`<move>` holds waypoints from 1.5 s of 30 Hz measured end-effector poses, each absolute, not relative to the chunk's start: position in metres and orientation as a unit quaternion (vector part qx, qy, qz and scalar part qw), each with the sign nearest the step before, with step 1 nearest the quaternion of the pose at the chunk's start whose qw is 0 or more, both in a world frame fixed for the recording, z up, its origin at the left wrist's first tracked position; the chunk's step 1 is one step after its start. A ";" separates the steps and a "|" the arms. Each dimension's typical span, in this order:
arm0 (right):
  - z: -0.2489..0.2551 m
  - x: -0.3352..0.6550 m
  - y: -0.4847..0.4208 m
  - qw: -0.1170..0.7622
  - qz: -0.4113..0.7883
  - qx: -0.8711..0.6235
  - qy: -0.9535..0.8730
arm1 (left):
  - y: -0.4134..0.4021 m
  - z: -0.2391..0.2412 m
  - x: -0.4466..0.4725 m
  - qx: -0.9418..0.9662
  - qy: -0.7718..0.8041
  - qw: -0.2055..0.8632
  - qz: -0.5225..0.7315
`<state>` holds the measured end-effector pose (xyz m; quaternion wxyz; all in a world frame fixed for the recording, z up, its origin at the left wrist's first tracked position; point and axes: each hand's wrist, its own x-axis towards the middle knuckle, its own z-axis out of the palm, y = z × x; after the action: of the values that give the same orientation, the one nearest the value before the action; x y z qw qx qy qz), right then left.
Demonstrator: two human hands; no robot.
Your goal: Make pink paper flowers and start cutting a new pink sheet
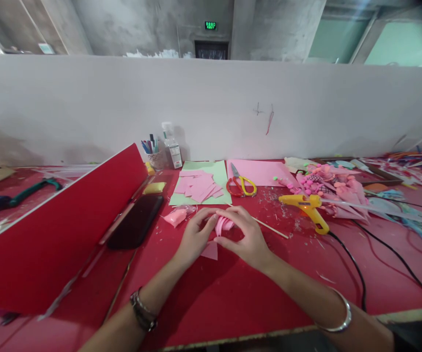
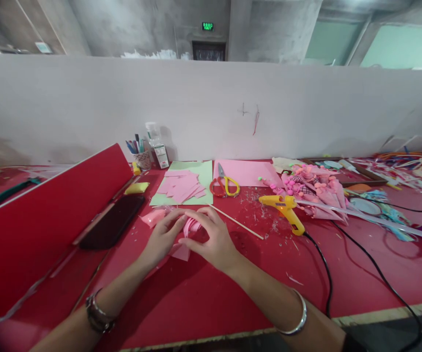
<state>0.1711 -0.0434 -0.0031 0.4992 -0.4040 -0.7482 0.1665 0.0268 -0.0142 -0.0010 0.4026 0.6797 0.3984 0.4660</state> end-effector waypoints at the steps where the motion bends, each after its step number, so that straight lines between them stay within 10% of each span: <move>1: -0.003 0.171 -0.043 0.503 0.170 -0.404 -0.745 | -0.014 -0.001 0.027 0.680 0.399 0.404 0.465; 45: -0.004 0.172 -0.042 0.517 0.222 -0.413 -0.716 | -0.017 -0.005 0.028 0.377 0.330 0.754 0.426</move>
<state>0.1721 -0.0417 -0.0036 0.5167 -0.4134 -0.7163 0.2216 0.0281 -0.0167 -0.0054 0.7537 0.3767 0.3297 0.4258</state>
